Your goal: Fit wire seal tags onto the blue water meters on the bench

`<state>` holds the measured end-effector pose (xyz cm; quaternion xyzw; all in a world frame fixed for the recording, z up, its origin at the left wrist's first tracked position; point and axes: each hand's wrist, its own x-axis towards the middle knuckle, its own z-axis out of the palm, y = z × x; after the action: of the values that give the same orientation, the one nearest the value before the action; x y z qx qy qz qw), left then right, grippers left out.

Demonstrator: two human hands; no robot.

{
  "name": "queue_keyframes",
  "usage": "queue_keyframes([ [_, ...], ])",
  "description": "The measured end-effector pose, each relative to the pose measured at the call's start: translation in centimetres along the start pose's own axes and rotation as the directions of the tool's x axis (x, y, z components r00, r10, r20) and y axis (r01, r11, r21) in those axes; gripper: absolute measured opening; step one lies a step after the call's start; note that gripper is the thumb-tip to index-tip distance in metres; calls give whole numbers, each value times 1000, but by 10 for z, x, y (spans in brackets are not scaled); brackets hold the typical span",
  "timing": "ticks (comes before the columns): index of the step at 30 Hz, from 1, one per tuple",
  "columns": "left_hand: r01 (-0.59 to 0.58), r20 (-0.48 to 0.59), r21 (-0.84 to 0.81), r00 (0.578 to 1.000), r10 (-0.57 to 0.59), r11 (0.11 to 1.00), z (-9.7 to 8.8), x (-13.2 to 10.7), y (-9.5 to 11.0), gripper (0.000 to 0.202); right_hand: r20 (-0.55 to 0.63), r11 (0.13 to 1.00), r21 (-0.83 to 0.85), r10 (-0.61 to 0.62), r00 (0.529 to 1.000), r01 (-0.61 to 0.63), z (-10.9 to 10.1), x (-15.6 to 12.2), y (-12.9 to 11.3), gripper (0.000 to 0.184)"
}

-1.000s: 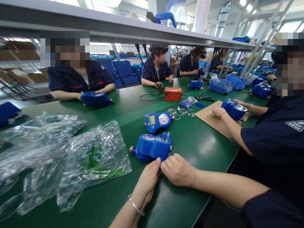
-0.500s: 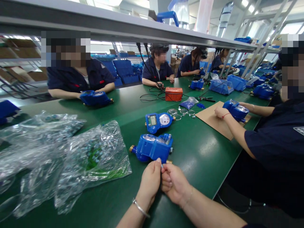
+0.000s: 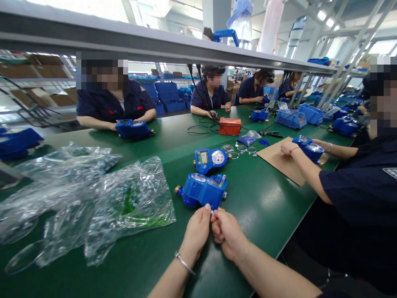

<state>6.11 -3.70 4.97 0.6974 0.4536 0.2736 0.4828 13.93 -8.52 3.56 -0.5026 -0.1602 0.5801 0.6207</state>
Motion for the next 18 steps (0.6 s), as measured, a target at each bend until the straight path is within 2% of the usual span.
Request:
queue_keyframes([
  [2, -25, -42, 52, 999, 27, 998, -6, -1, -4, 50, -54, 985, -91, -154, 987, 149, -14, 0, 7, 30],
  [4, -36, -130, 119, 990, 51, 992, -13, 0, -6, 48, -108, 948, -163, -292, 950, 273, -34, 6, 7, 31],
  [8, -94, -296, 236, 941, 163, 967, -21, 4, 4, 41, -160, 886, -227, -443, 882, 404, -68, 42, -14, 32],
  [10, -222, -234, 358, 919, 317, 907, -21, 4, 13, 55, -102, 878, -218, -454, 885, 426, -74, 64, -27, 41],
  [12, -372, -55, 505, 886, 460, 779, -21, 3, 19, 74, 7, 883, -189, -437, 900, 430, -73, 80, -37, 46],
  [14, -453, 86, 587, 859, 505, 671, -25, -1, 20, 88, 118, 888, -157, -418, 901, 433, -70, 89, -41, 50],
  [16, -417, 49, 597, 872, 488, 686, -31, -6, 16, 89, 188, 886, -133, -418, 889, 445, -69, 92, -40, 52],
  [18, -320, -93, 539, 897, 433, 779, -38, -12, 11, 78, 220, 880, -119, -428, 877, 460, -72, 92, -37, 52],
])
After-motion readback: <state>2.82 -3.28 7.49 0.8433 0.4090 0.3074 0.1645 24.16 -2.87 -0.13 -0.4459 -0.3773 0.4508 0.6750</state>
